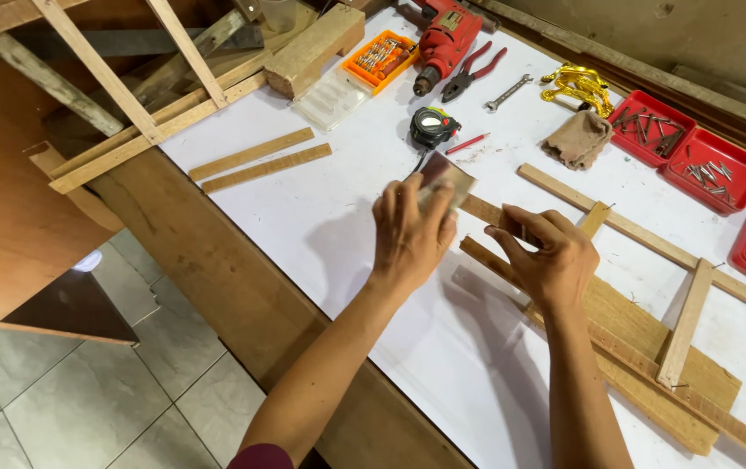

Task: The person sands wooden slats and a small frame assembly with a sanding block, working over the surfaces and edges. They then measure the frame with a tape measure, pick nails from a tray, hammer nails into the frame joints, and lift the assembled wooden frame.

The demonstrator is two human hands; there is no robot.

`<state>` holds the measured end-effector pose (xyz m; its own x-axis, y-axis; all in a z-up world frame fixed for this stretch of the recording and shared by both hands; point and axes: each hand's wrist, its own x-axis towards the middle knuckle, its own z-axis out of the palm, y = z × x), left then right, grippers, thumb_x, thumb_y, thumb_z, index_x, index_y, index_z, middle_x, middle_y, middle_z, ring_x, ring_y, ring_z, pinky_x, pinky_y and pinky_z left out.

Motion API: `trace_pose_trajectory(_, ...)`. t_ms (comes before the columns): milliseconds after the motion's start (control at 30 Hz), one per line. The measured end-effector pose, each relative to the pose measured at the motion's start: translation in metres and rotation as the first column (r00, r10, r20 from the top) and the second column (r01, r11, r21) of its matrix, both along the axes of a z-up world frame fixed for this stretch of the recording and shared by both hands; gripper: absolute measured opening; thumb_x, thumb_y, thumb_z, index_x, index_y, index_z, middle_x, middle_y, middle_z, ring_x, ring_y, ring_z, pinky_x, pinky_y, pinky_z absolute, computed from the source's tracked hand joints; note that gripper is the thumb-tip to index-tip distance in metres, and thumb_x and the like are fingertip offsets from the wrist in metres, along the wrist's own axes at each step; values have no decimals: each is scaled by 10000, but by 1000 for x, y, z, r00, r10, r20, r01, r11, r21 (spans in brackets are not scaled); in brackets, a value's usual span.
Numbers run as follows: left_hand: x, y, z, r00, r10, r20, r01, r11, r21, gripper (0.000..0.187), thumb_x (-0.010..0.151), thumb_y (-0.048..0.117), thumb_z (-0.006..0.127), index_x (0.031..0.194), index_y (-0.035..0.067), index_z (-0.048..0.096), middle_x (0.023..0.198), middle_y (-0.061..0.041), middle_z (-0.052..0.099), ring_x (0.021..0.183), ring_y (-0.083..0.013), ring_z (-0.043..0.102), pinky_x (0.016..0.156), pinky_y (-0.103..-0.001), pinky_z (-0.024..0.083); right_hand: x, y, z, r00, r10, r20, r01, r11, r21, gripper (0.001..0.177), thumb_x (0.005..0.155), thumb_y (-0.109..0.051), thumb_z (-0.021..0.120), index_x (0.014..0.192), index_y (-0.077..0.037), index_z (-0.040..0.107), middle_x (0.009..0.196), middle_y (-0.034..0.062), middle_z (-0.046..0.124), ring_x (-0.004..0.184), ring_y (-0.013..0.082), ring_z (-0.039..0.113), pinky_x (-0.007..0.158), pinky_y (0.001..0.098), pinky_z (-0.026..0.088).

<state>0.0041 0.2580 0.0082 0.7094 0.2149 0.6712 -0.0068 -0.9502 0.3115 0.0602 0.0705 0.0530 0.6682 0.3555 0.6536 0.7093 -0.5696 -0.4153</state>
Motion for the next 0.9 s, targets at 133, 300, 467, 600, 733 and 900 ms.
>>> trace_pose_trajectory(133, -3, -4, -6, 999, 38, 14, -37, 996, -82, 462, 967, 267, 708, 1388, 123, 584, 1398, -198, 452, 1236, -402, 448, 1034, -586, 426, -1, 9, 1, 1000, 26, -14, -26, 999, 18, 308, 823, -274, 920, 1080, -138, 818, 834, -6, 722, 743, 121, 721, 614, 277, 529)
trace_pose_trajectory(300, -12, -11, 4, 993, -77, 88, 76, 997, 16, 420, 915, 244, 723, 1309, 135, 624, 1370, -201, 452, 1220, -391, 445, 1019, -586, 416, 2, 21, -3, 998, 64, -18, -64, 998, 11, 250, 851, -227, 892, 1080, -147, 830, 853, -10, 739, 734, 126, 721, 615, 286, 526)
trace_pose_trajectory(467, -15, 14, 2, 995, 59, 79, -59, 998, -5, 410, 922, 220, 723, 1302, 103, 620, 1367, -206, 447, 1270, -395, 440, 1042, -604, 403, -4, 34, 3, 990, 140, -32, -139, 989, 45, 284, 848, -260, 898, 1089, -137, 808, 859, -18, 732, 750, 126, 735, 622, 271, 537)
trace_pose_trajectory(600, -21, 2, -6, 997, -33, 66, 33, 999, 11, 435, 921, 202, 715, 1328, 89, 613, 1384, -232, 444, 1338, -410, 431, 1034, -602, 394, -1, 43, -3, 993, 107, -45, -109, 993, -39, 284, 828, -249, 893, 1076, -130, 823, 828, -7, 734, 703, 145, 723, 589, 287, 513)
trace_pose_trajectory(733, -28, 35, -4, 998, -9, 56, 6, 999, 48, 410, 893, 219, 716, 1283, 124, 633, 1397, -237, 453, 1332, -410, 437, 1050, -607, 381, -3, 45, -2, 983, 138, -120, -142, 989, -29, 300, 824, -287, 893, 1065, -127, 815, 836, -21, 738, 705, 129, 729, 572, 280, 509)
trace_pose_trajectory(900, -40, 42, 0, 991, -134, 6, 134, 990, 45, 383, 914, 123, 670, 1291, 85, 618, 1495, -232, 414, 1450, -434, 371, 1209, -650, 285, -7, 60, -4, 980, 177, -89, -180, 983, -30, 267, 861, -291, 885, 1053, -118, 818, 853, -16, 741, 721, 135, 728, 603, 280, 524)
